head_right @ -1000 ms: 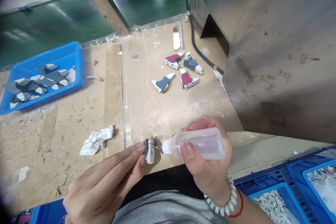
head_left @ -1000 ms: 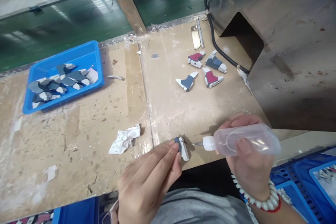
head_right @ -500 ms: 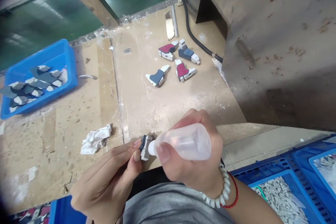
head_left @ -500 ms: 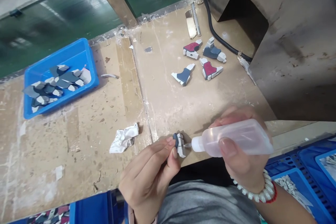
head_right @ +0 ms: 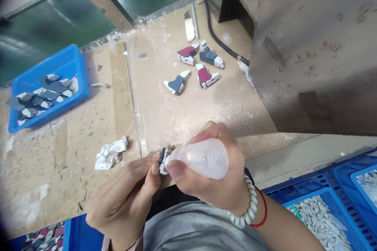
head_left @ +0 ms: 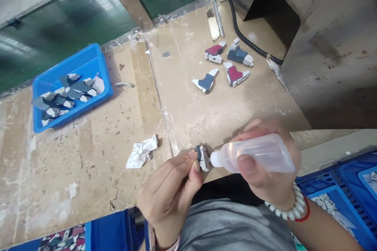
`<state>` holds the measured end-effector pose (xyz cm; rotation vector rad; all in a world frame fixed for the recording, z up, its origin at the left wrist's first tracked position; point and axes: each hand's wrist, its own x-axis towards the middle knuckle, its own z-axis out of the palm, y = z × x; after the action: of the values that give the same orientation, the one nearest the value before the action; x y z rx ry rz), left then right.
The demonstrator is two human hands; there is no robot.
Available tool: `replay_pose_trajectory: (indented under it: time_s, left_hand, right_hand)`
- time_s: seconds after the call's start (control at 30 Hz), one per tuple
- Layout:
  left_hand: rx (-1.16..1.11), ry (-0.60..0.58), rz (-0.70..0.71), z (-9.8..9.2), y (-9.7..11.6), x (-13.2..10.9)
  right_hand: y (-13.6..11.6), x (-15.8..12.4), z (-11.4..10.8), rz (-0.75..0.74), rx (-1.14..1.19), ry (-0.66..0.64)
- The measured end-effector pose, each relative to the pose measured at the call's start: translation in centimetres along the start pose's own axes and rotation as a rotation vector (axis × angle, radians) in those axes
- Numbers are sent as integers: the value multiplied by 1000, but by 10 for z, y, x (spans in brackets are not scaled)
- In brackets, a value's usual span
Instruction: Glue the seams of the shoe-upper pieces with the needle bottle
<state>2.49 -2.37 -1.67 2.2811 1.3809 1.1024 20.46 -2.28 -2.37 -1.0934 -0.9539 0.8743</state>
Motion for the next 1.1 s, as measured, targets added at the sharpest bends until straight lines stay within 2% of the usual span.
replay_pose_trajectory:
  time_s: [0.6,0.83,0.93,1.0,1.1]
  left_hand:
    - [3,-4,-22,1,1,2]
    - [-27,-106,9,-4,-5,-2]
    - [-9,-81,24,-4,-7,-6]
    - [-4,-42,23,-2,-8,-8]
    - [-11,-3,32,1,-11,-8]
  right_hand:
    - [3,1,0,-29,-9,64]
    - [6,-1,1,-3,5,81]
    - [11,-4,1,30,-11,98]
    - [14,-5,0,61,-26,147]
    - [13,-2,-2,82,104,329]
